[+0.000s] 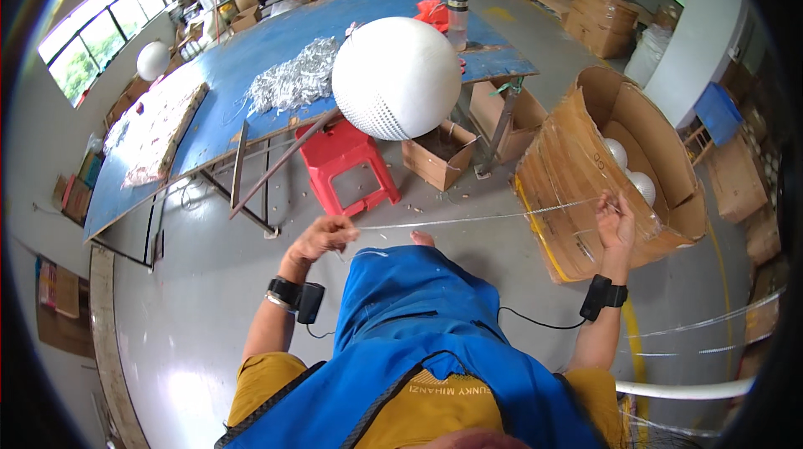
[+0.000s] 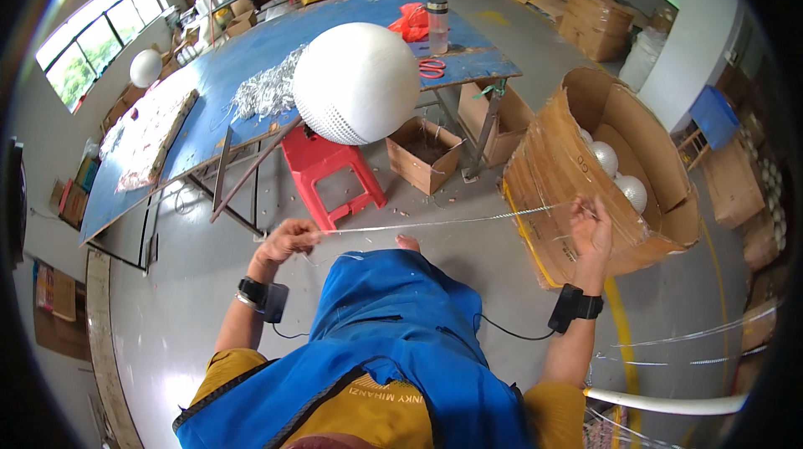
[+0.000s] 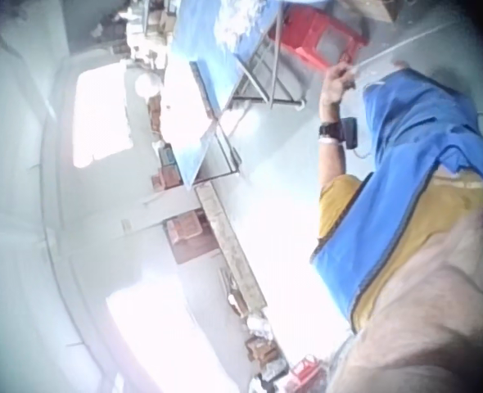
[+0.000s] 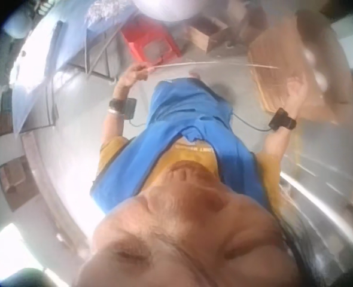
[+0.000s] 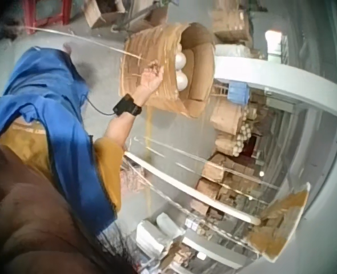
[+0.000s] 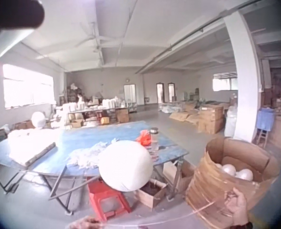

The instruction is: Threading a wire through a white mesh sphere in an industrial setting.

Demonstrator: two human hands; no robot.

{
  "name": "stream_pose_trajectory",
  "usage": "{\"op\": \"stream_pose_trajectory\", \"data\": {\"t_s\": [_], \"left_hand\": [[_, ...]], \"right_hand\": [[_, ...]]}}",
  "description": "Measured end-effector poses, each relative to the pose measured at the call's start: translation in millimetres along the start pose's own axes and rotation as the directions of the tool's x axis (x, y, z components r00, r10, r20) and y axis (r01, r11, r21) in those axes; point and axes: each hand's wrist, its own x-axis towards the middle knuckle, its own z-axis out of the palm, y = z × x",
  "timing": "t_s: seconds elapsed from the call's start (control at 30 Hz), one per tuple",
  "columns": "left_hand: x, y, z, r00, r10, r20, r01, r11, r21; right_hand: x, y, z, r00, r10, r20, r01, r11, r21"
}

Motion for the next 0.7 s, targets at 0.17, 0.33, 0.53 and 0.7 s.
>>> {"op": "stream_pose_trajectory", "data": {"t_s": [0.17,0.33,0.53,0.7], "left_hand": [[-38.9,-3.1,-9.4,0.983,-0.019,-0.185,-0.001,0.994,-0.108],[-45.0,-21.8,-18.5,0.938,-0.094,-0.335,0.052,0.99,-0.133],[-40.7,-10.4,2.8,0.94,-0.044,-0.339,0.082,0.992,0.1],[-11.0,-0.7,27.0,0.982,0.002,-0.186,0.052,0.956,0.287]], "right_hand": [[7.1,0.9,-48.4,0.995,-0.076,-0.063,0.081,0.994,0.074],[0.3,23.5,-71.6,0.993,0.036,-0.113,-0.033,0.999,0.029],[-35.7,69.4,-40.5,0.925,0.312,-0.215,-0.341,0.933,-0.114],[-41.0,112.9,-72.3,0.881,0.454,-0.132,-0.469,0.802,-0.371]]}}
